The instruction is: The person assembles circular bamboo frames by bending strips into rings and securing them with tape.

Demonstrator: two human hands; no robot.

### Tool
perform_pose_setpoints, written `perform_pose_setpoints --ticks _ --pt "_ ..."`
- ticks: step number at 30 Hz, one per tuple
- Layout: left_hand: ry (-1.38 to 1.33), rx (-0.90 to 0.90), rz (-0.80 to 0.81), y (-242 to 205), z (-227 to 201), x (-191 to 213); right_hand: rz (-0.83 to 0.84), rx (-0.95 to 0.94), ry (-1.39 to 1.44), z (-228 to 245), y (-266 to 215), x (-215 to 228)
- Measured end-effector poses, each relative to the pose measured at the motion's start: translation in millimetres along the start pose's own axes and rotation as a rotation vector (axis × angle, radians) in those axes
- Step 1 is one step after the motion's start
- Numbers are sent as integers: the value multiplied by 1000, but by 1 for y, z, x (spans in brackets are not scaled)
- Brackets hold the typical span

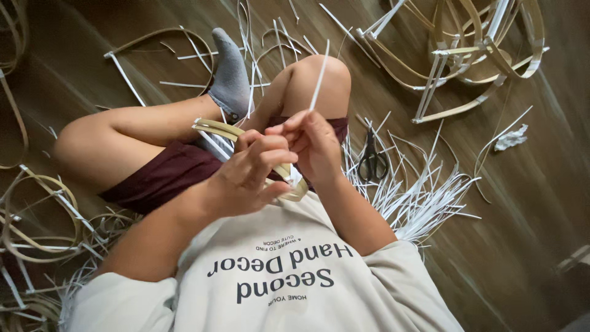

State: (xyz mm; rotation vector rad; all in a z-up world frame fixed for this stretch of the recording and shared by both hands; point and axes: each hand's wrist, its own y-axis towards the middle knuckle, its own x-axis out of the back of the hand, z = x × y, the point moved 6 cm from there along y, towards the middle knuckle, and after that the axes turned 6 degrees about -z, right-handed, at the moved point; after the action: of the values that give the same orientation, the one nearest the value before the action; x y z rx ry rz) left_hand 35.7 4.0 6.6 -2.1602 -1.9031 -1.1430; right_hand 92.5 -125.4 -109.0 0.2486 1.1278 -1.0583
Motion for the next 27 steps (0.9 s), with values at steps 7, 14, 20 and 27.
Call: perform_pose_setpoints --ticks 7,14,20,27 --pt "93 -180 123 18 -2 18 9 -107 -113 -13 -5 -3" --pt "140 -257 141 30 3 27 250 -312 34 -13 -18 -32" --pt "-166 296 -200 20 60 81 143 -168 -504 2 3 10" --pt "-1498 882 -770 -33 117 -3 502 637 -1150 90 -38 -116"
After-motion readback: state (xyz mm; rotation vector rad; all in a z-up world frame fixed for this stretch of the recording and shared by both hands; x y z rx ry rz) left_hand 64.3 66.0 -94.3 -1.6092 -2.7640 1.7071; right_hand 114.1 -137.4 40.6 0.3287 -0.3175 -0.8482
